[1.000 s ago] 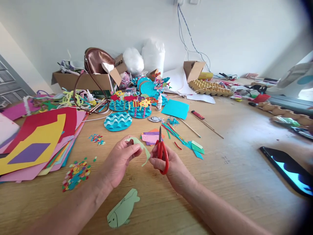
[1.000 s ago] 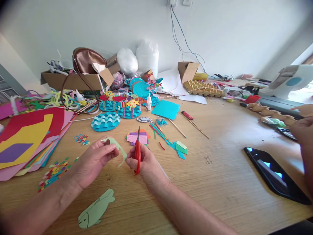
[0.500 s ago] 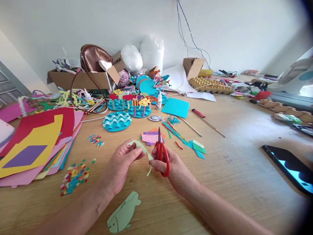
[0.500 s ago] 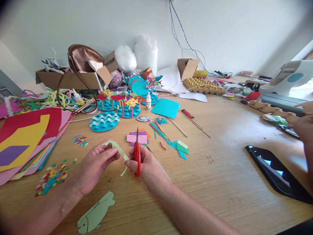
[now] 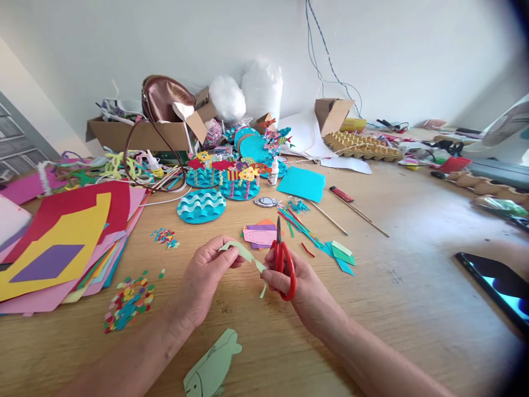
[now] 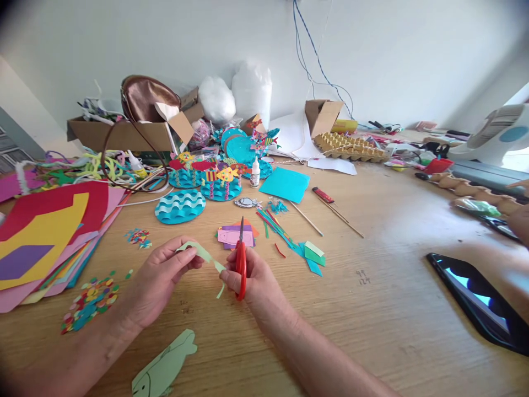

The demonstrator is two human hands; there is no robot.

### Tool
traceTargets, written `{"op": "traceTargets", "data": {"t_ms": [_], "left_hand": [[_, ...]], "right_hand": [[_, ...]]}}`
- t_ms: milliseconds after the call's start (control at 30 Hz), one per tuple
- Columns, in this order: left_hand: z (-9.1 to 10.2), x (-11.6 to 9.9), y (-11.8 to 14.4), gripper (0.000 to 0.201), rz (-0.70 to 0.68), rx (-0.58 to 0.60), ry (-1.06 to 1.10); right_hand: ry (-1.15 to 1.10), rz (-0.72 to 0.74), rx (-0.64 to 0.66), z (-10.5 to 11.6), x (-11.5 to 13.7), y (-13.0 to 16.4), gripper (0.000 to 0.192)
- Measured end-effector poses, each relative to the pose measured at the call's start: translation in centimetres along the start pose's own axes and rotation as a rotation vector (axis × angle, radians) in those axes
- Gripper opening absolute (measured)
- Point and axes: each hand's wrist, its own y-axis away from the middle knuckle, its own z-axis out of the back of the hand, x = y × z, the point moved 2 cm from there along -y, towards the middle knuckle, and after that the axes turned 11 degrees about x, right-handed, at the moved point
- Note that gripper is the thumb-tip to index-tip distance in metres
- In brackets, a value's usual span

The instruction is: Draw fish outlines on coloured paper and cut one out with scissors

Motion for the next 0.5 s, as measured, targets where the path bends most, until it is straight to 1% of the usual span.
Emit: {"op": "traceTargets", "data": {"t_ms": [133, 267, 500], "left_hand": [[0.38, -0.12, -0.24, 0.014, -0.012, -0.048, -0.007], [0.73, -0.12, -0.37, 0.013, -0.038, -0.061, 0.055], [0.65, -0.08, -0.22, 0.014, 0.011, -0.057, 0.199]], "right_hand": [[0.009, 0.048, 0.03, -0.03, 0.17, -0.04, 0.029], [0.024, 0.059, 0.044, -0.01, 0.34, -0.11, 0.026], [0.085, 0.05, 0.021, 0.05, 0.44, -0.05, 0.019]]}}
